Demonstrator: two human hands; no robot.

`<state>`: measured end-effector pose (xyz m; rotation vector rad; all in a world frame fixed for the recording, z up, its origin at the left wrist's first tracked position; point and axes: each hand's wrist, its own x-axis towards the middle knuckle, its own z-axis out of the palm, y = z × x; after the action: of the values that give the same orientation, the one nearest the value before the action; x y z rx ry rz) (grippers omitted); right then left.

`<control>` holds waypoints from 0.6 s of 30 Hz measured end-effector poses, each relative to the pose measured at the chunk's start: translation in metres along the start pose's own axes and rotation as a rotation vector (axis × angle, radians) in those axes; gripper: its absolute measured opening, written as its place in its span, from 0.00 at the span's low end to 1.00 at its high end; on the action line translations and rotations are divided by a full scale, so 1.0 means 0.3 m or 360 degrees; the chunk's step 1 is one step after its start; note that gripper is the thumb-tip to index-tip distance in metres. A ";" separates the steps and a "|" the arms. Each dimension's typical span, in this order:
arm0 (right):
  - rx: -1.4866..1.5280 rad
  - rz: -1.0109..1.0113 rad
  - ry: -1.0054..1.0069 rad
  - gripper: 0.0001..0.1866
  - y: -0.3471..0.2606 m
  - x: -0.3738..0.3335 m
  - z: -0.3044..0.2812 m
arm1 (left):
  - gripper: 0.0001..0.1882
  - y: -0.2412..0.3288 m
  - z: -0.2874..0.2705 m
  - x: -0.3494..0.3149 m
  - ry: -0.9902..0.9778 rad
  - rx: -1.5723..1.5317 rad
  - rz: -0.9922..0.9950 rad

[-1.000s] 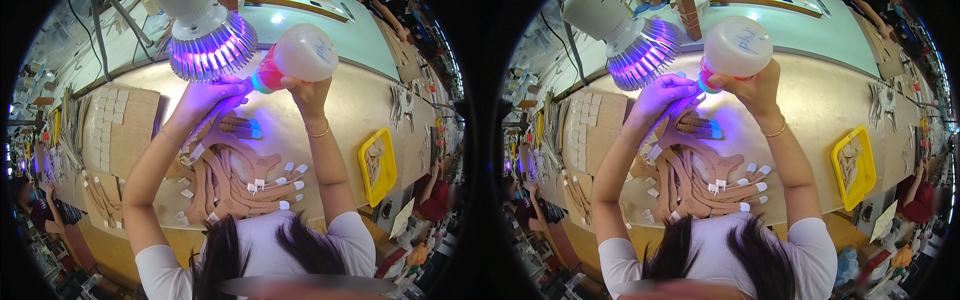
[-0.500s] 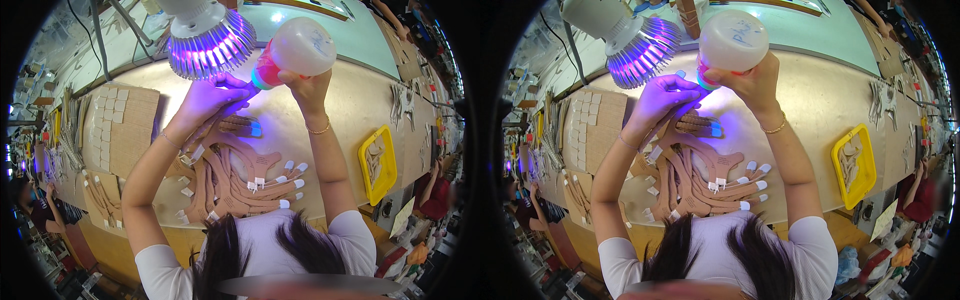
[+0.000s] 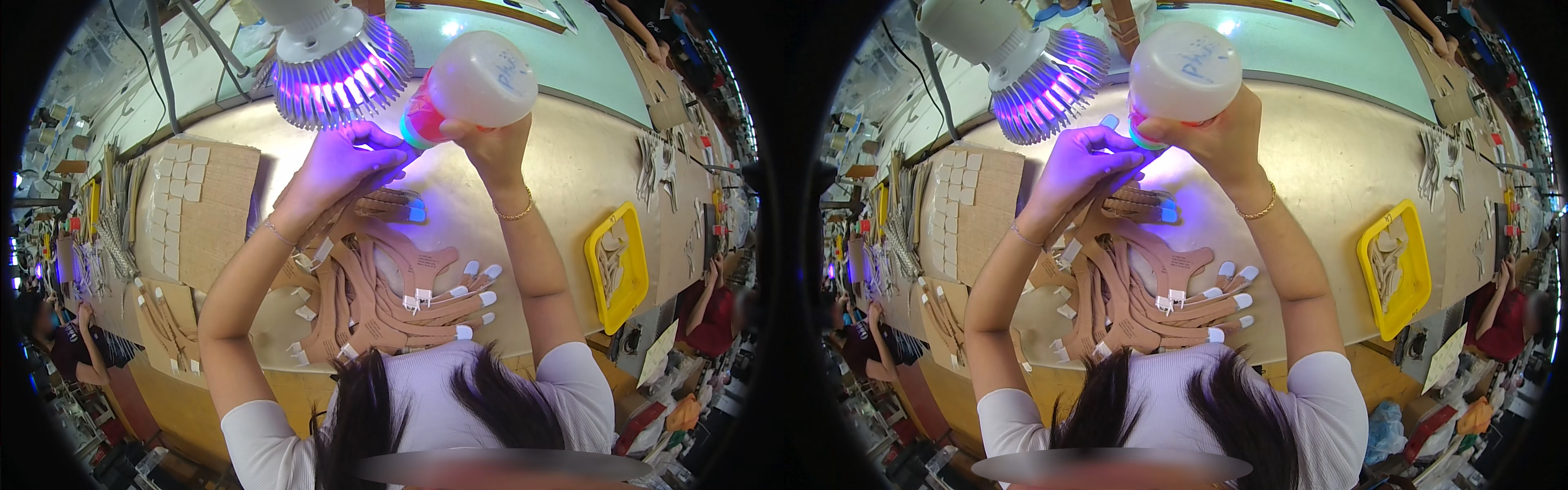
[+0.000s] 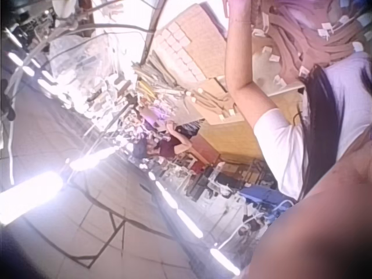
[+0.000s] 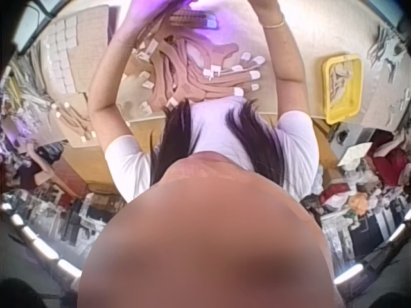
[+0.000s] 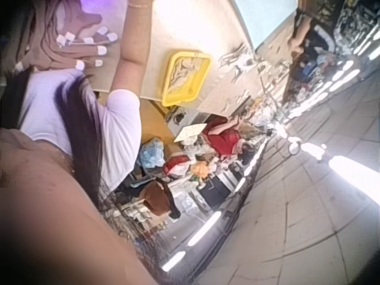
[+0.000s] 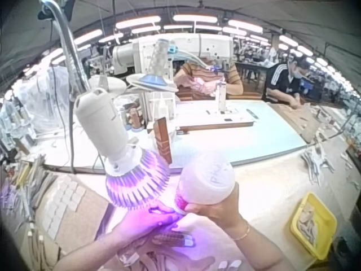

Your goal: The person applies glue from a squeeze bottle to the tips of multiple beige fabric pieces arranged on a table. They pick up each piece, apply glue under a UV lamp, and place it back on the table.

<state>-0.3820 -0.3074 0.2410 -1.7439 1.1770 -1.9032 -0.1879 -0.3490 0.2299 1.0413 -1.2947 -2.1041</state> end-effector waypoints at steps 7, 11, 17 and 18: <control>0.0105 0.0070 0.0036 0.26 -0.005 -0.002 -0.016 | 0.11 0.002 -0.009 -0.007 0.0052 -0.0106 0.0024; 0.0041 0.0068 0.0084 0.27 -0.005 -0.007 -0.021 | 0.09 0.003 -0.021 0.001 0.0048 -0.0125 -0.0013; 0.0326 0.0101 0.0175 0.30 -0.015 -0.024 -0.018 | 0.10 -0.002 -0.030 0.003 0.0069 -0.0201 0.0004; 0.0334 0.0093 0.0203 0.30 -0.016 -0.025 -0.017 | 0.10 -0.001 -0.031 0.003 0.0062 -0.0206 -0.0004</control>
<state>-0.3837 -0.2973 0.2396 -1.4834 1.0159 -2.0465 -0.1811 -0.3545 0.2266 1.0240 -1.1232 -2.1277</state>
